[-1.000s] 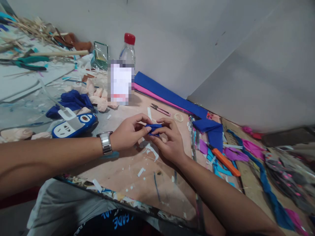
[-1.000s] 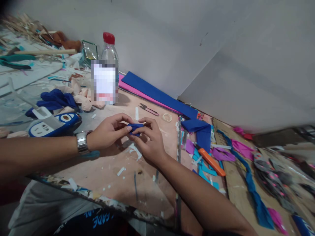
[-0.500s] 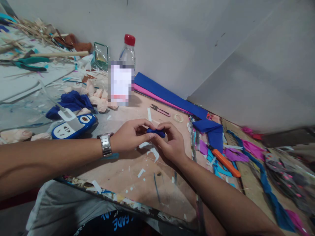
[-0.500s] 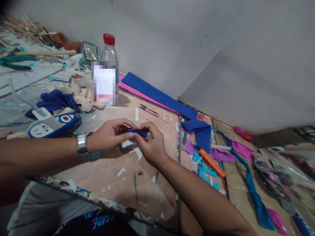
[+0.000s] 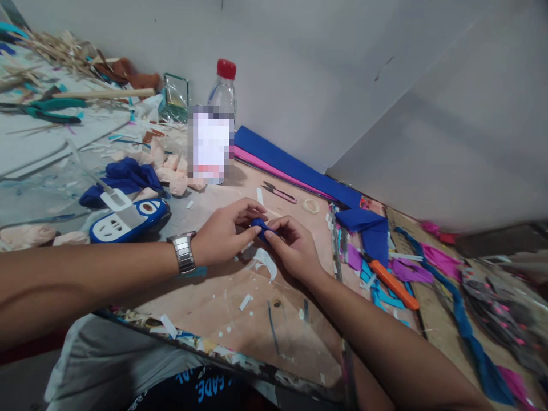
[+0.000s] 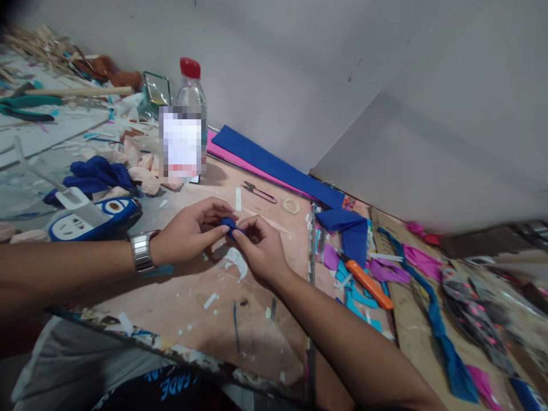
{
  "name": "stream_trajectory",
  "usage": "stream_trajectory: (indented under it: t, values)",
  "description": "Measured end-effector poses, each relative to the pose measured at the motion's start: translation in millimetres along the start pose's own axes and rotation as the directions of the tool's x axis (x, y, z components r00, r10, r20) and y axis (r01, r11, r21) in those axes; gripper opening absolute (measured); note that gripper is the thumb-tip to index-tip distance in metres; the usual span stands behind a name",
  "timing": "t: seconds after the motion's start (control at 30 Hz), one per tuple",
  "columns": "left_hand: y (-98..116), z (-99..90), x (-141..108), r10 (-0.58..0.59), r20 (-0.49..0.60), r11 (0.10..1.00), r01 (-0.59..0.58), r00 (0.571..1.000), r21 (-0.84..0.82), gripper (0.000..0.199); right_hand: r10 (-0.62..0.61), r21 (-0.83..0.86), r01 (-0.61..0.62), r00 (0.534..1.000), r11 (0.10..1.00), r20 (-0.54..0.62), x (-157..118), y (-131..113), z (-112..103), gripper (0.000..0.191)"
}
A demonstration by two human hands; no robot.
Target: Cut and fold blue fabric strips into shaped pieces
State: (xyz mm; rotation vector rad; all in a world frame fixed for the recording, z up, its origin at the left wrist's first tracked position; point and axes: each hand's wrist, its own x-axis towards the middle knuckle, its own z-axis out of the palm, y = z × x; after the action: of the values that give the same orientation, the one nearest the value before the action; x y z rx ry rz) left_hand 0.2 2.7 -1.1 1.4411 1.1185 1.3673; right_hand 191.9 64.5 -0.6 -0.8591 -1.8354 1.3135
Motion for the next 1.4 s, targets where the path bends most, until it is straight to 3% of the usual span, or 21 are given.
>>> stream_trajectory:
  t: [0.27,0.63,0.77,0.9,1.1,1.4]
  values:
    - [4,0.0,-1,0.068,0.021,0.996,-0.069,0.997,0.06,0.032,0.088,0.064,-0.09,0.996,0.994,0.025,0,0,2,0.034]
    - [7,0.4,-2,-0.009,0.033,1.0,0.01,0.999,-0.025,0.033,0.183,0.282,-0.194,0.981,0.94,0.064,0,-7,4,0.043]
    - [8,1.3,-1,-0.029,0.038,1.0,0.028,0.999,0.011,0.04,0.193,0.325,-0.185,0.981,0.927,0.008,0,-10,2,0.046]
    - [8,0.7,1,-0.104,0.084,0.989,0.094,0.991,0.112,0.027,0.213,0.346,-0.183,0.976,0.92,-0.049,1,-12,1,0.048]
    - [6,-0.4,1,-0.105,0.109,0.987,0.09,0.988,0.131,0.02,0.181,0.327,-0.135,0.976,0.935,-0.116,3,-12,0,0.05]
    - [9,-1.8,-1,-0.113,0.14,0.972,0.081,0.984,0.22,0.026,0.155,0.291,-0.116,0.981,0.95,-0.118,4,-10,0,0.047]
